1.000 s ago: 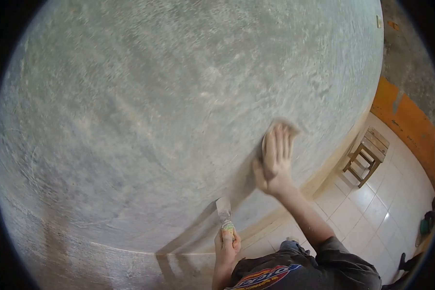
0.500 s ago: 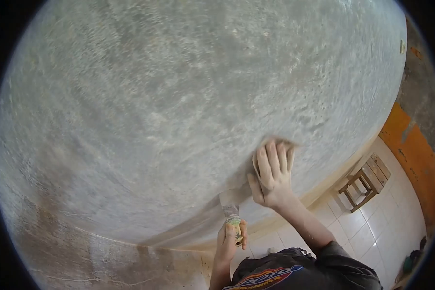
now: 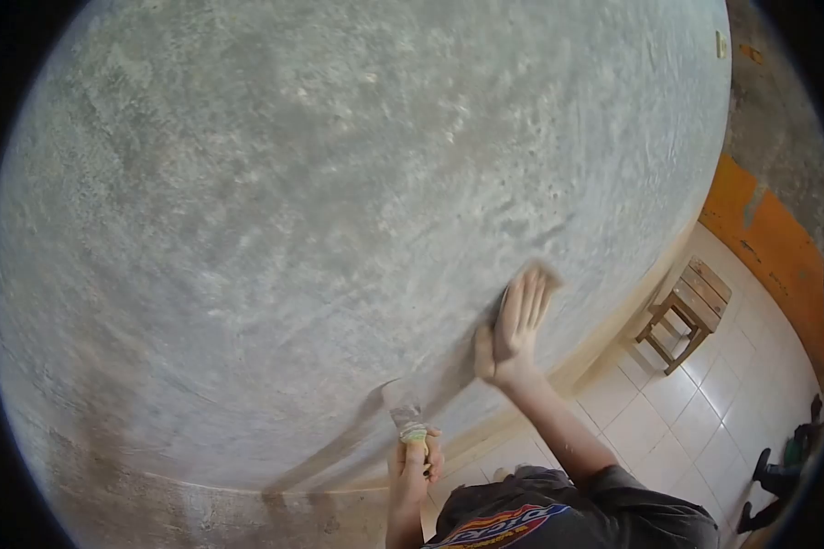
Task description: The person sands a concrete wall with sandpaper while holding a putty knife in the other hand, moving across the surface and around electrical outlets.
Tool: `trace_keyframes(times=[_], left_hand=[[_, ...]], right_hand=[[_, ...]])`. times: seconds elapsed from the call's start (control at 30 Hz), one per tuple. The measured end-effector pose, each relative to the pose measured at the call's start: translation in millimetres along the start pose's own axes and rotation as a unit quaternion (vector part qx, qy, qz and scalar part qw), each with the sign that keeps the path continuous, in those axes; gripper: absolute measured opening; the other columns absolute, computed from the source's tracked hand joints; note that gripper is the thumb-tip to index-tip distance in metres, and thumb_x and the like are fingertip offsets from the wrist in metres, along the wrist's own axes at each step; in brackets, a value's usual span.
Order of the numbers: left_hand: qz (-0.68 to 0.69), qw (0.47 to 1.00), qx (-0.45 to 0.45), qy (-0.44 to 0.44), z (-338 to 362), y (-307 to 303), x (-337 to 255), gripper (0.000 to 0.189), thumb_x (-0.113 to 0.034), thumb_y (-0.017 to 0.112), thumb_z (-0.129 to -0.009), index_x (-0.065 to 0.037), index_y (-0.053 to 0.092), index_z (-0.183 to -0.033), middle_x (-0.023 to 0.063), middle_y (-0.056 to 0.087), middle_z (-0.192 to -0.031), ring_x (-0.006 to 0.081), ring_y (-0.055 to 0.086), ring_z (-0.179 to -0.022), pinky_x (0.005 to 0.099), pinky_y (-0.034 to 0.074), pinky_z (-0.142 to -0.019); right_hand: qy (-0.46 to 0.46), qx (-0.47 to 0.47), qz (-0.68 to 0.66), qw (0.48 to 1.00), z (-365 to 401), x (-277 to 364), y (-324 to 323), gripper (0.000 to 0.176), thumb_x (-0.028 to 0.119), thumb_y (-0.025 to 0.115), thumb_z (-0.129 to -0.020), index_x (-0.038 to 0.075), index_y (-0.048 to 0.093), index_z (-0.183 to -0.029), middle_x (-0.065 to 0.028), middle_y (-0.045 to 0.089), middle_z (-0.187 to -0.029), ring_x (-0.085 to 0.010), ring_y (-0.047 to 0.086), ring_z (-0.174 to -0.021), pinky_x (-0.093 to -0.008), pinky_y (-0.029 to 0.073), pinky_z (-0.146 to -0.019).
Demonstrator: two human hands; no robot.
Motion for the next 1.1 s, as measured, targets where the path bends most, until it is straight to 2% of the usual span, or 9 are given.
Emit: trace_keyframes(times=[0.1, 0.2, 0.33, 0.53, 0.7, 0.83, 0.97, 1.03, 1.1], left_hand=[[-0.030, 0.999, -0.021, 0.035, -6.4, -9.0, 9.9, 0.043, -0.048, 0.044, -0.097, -0.006, 0.049, -0.089, -0.0013, 0.044, -0.063, 0.0059, 0.041, -0.049, 0.0203, 0.029, -0.041], [-0.018, 0.998, -0.045, 0.029, -4.7, 0.0, 4.7, 0.043, -0.049, 0.046, -0.096, -0.009, 0.046, -0.082, -0.0021, 0.041, -0.060, 0.0061, 0.040, -0.047, 0.0201, 0.028, -0.040], [0.005, 0.999, -0.031, 0.013, -2.0, 3.6, 3.2, 0.042, -0.048, 0.045, -0.097, -0.008, 0.047, -0.084, -0.0018, 0.042, -0.061, 0.0066, 0.040, -0.048, 0.0201, 0.028, -0.040], [0.033, 0.999, -0.022, 0.001, 0.2, -0.5, 8.5, 0.039, -0.046, 0.044, -0.098, -0.008, 0.047, -0.088, -0.0004, 0.044, -0.065, 0.0073, 0.042, -0.049, 0.0204, 0.028, -0.040], [0.042, 0.999, -0.023, 0.001, -10.1, 18.4, 13.8, 0.039, -0.045, 0.045, -0.098, -0.007, 0.047, -0.088, -0.0001, 0.044, -0.064, 0.0069, 0.041, -0.049, 0.0199, 0.029, -0.040], [0.059, 0.998, -0.029, 0.000, -15.0, 41.2, 24.5, 0.039, -0.045, 0.045, -0.098, -0.007, 0.048, -0.088, 0.0002, 0.045, -0.064, 0.0067, 0.042, -0.048, 0.0197, 0.029, -0.040], [0.015, 0.999, -0.028, 0.010, -26.5, 73.9, 32.9, 0.041, -0.049, 0.041, -0.098, -0.009, 0.046, -0.091, 0.0013, 0.044, -0.066, 0.0095, 0.040, -0.049, 0.0226, 0.032, -0.041], [0.014, 0.999, -0.025, 0.022, -25.1, 88.1, 33.6, 0.041, -0.048, 0.041, -0.098, -0.009, 0.046, -0.091, 0.0014, 0.045, -0.066, 0.0096, 0.041, -0.049, 0.0225, 0.032, -0.042], [0.039, 0.998, -0.045, 0.029, -33.5, 105.0, 40.1, 0.041, -0.044, 0.044, -0.099, -0.005, 0.048, -0.088, 0.0004, 0.047, -0.065, 0.0068, 0.043, -0.049, 0.0206, 0.034, -0.041]], right_hand=[[0.043, 0.001, -0.058, 0.997, -36.6, 0.0, -17.9, 0.074, 0.018, 0.054, -0.085, -0.012, 0.019, -0.143, -0.0322, 0.012, -0.151, -0.0474, 0.000, -0.142, -0.0570, -0.004, -0.112], [0.023, 0.008, -0.034, 0.999, 33.6, -6.1, 3.1, 0.070, 0.017, 0.052, -0.087, -0.011, 0.022, -0.143, -0.0320, 0.015, -0.151, -0.0481, 0.006, -0.141, -0.0581, 0.002, -0.112], [0.041, 0.055, -0.032, 0.997, 50.1, 1.7, -4.8, 0.067, 0.016, 0.050, -0.088, -0.010, 0.023, -0.143, -0.0314, 0.018, -0.150, -0.0484, 0.012, -0.140, -0.0592, 0.010, -0.111], [0.039, 0.032, -0.019, 0.999, -56.4, 8.0, -50.1, 0.063, 0.013, 0.051, -0.088, -0.006, 0.028, -0.143, -0.0284, 0.024, -0.150, -0.0451, 0.019, -0.140, -0.0574, 0.012, -0.111], [0.051, 0.096, 0.026, 0.994, -20.9, 1.6, -44.7, 0.064, 0.017, 0.055, -0.087, -0.003, 0.031, -0.143, -0.0243, 0.029, -0.149, -0.0384, 0.023, -0.141, -0.0555, 0.017, -0.110], [0.010, 0.076, 0.022, 0.997, -52.6, -3.7, -58.4, 0.063, 0.018, 0.057, -0.086, -0.001, 0.036, -0.141, -0.0214, 0.032, -0.148, -0.0387, 0.026, -0.139, -0.0558, 0.020, -0.109], [-0.013, 0.154, 0.024, 0.988, -28.0, -28.6, -62.3, 0.058, 0.020, 0.057, -0.086, 0.001, 0.042, -0.139, -0.0204, 0.033, -0.148, -0.0383, 0.028, -0.138, -0.0582, 0.019, -0.108], [-0.070, 0.184, 0.060, 0.979, -37.7, -29.0, -69.3, 0.059, 0.021, 0.058, -0.086, 0.002, 0.042, -0.139, -0.0186, 0.035, -0.147, -0.0379, 0.030, -0.137, -0.0606, 0.018, -0.108], [-0.077, 0.146, 0.032, 0.986, -73.8, -41.0, -75.8, 0.059, 0.023, 0.060, -0.084, 0.003, 0.044, -0.138, -0.0172, 0.037, -0.146, -0.0381, 0.031, -0.136, -0.0626, 0.019, -0.106]])
Point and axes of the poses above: each hand's wrist, its own z-axis away from the middle knuckle, its own y-axis out of the palm, x = y × z, the point moved 4 cm from there along -z, towards the middle knuckle
